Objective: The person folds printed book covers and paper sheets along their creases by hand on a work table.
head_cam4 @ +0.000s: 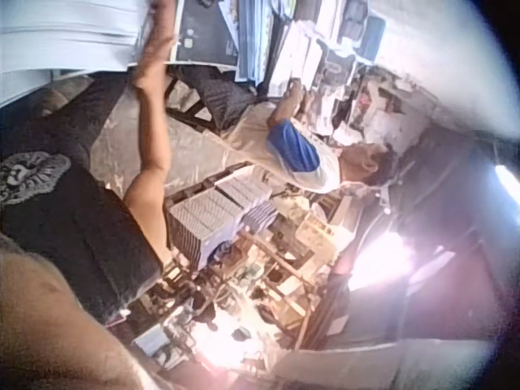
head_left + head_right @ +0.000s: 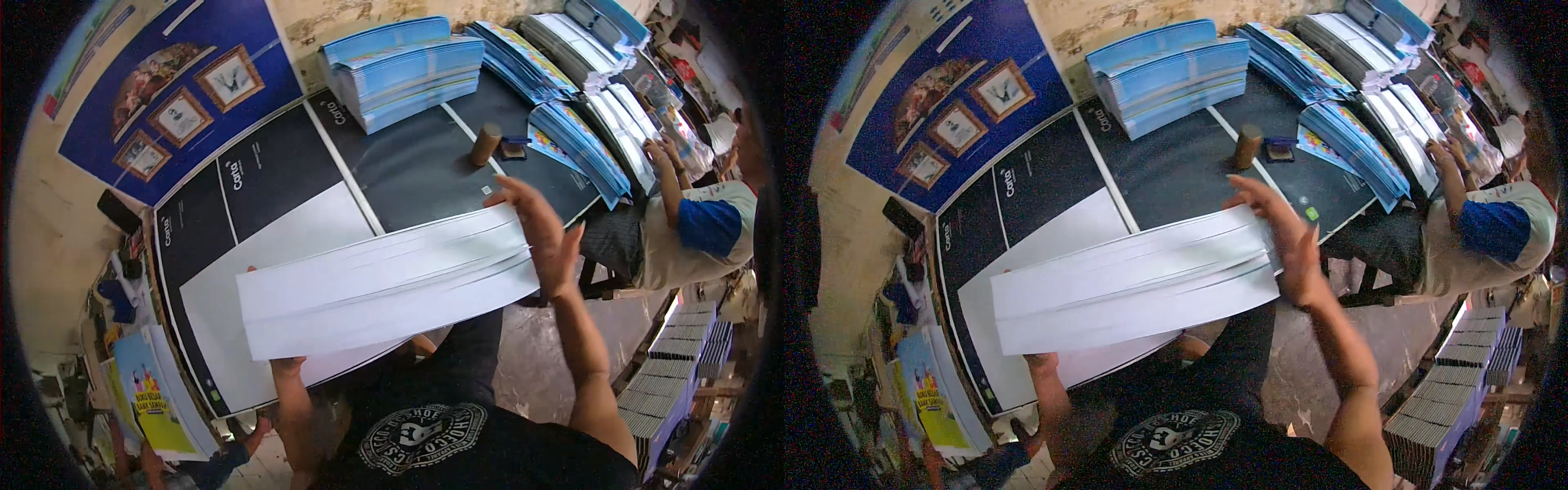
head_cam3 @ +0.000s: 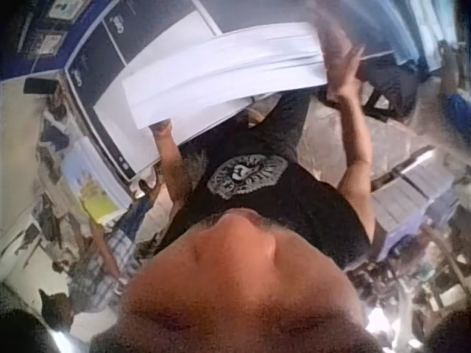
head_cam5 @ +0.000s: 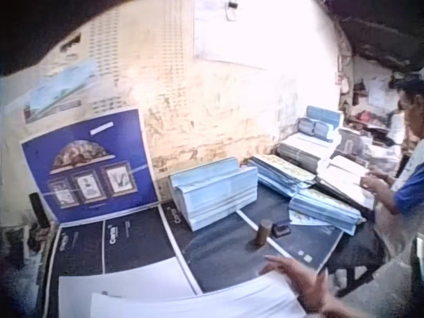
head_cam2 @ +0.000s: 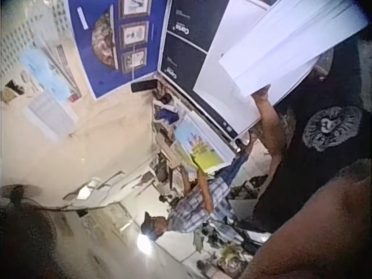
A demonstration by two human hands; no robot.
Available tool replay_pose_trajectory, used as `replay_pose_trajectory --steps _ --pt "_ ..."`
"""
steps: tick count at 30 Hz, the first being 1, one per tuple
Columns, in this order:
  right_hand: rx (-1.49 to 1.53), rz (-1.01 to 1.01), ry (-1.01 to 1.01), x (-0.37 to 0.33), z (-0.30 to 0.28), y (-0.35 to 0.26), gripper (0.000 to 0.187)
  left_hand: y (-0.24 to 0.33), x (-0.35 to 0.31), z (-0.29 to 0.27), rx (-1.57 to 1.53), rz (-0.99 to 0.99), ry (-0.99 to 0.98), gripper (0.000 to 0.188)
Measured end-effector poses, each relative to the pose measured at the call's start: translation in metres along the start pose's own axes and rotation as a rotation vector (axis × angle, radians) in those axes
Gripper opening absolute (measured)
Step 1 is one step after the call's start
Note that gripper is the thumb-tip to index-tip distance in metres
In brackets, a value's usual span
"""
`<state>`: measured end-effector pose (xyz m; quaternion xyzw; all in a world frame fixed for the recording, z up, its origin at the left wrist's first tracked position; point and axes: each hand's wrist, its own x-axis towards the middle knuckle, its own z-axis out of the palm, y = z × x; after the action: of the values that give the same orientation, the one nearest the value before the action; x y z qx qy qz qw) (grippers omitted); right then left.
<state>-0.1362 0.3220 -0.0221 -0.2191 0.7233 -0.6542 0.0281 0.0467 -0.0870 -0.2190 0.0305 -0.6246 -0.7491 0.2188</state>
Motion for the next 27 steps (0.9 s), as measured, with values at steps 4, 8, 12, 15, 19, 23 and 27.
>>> replay_pose_trajectory --steps 4,8,12,15,19,23,27 --pt "-0.359 -0.173 -0.213 0.031 -0.007 -0.063 0.070 -0.007 0.000 -0.002 -0.017 0.018 -0.018 0.091" --pt "-0.854 -0.639 -0.369 0.060 0.038 -0.112 0.100 0.002 0.004 -0.005 -0.009 0.039 -0.030 0.089" --pt "-0.863 -0.809 -0.505 0.058 0.073 -0.072 0.097 -0.002 0.029 0.005 -0.055 0.067 -0.092 0.087" --pt "-0.779 -0.609 -0.663 0.063 0.071 -0.061 0.085 -0.007 0.038 0.006 -0.082 0.082 -0.120 0.086" --pt "-0.836 -0.561 -0.440 0.071 0.043 -0.063 0.080 -0.001 0.024 0.000 -0.046 0.082 -0.102 0.084" --pt "-0.485 -0.331 -0.232 0.073 -0.016 -0.038 0.076 0.005 0.009 -0.008 -0.012 0.083 -0.081 0.082" --pt "0.285 0.050 0.131 0.031 -0.038 0.049 0.097 -0.001 0.020 0.001 -0.027 0.095 -0.090 0.080"
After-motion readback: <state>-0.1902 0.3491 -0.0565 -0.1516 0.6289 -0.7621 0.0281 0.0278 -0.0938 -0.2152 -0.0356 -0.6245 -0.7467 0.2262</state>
